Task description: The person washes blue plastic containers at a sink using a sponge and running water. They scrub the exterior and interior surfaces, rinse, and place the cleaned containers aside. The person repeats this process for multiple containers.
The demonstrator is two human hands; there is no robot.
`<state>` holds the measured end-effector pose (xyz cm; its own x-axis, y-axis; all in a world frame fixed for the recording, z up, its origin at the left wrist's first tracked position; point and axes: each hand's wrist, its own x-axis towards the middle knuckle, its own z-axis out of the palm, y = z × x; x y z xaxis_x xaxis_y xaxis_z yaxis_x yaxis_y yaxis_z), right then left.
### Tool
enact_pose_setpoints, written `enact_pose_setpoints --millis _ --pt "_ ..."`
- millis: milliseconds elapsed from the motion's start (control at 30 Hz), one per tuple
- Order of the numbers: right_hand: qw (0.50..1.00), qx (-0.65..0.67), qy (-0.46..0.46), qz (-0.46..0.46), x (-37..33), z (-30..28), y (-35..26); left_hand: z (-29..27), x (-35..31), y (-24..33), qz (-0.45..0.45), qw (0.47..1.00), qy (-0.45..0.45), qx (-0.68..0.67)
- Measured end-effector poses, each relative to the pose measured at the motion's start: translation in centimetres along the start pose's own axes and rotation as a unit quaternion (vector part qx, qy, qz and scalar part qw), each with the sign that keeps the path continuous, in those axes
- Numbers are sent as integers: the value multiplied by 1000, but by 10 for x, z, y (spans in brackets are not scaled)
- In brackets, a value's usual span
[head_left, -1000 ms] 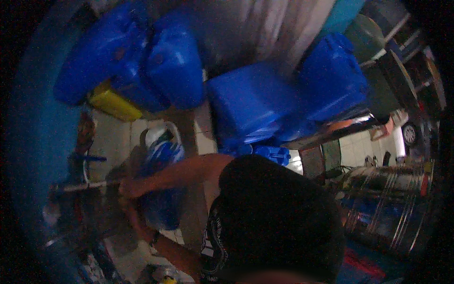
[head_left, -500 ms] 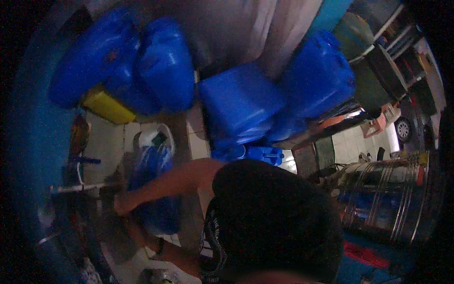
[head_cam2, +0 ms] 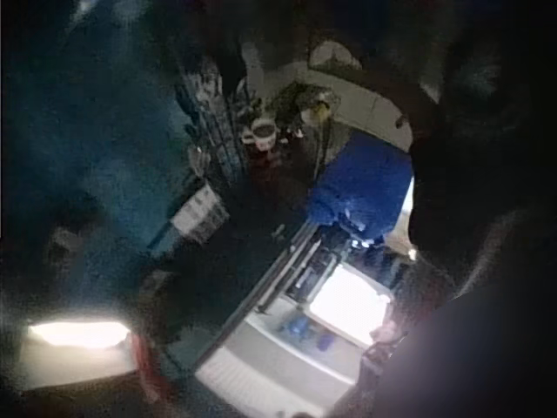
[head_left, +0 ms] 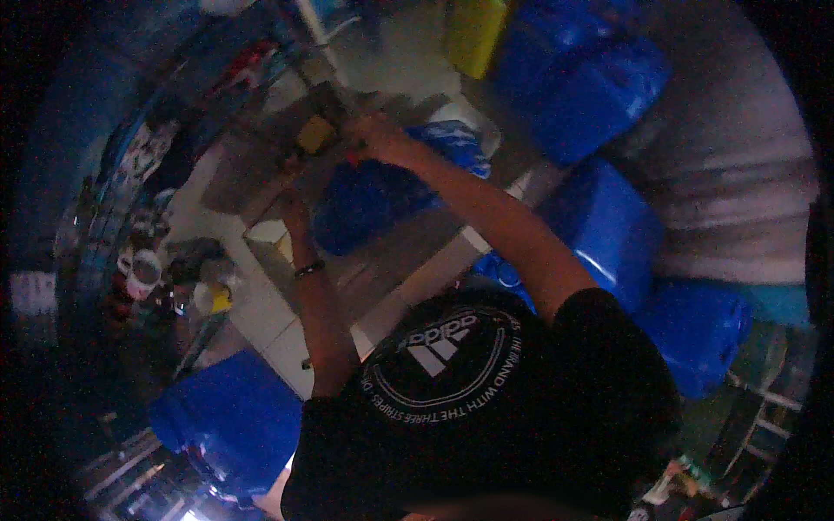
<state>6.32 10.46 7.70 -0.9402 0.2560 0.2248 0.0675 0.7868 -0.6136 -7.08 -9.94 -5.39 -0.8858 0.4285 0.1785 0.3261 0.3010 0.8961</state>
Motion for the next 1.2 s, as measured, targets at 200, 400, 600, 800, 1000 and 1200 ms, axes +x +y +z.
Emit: enact_pose_setpoints --millis 200,400,600,800,1000,1200 --pt "1000 -8 -19 7 -30 -24 -21 -15 -70 -59 -239 954 -18 -179" --pt "996 -67 -13 -64 -35 -33 -2 -1 -112 -91 -355 888 -30 -293" --pt "985 -164 11 -55 -32 -19 -20 -4 -110 -109 -369 866 -11 -338" --pt "985 -115 -78 105 -29 -33 -29 -14 -105 -112 -338 866 55 -364" --pt "975 -115 -24 189 -72 -10 58 -70 -66 -70 -156 926 176 -296" --pt "884 357 -24 299 -154 83 182 -47 -98 71 -28 956 230 178"
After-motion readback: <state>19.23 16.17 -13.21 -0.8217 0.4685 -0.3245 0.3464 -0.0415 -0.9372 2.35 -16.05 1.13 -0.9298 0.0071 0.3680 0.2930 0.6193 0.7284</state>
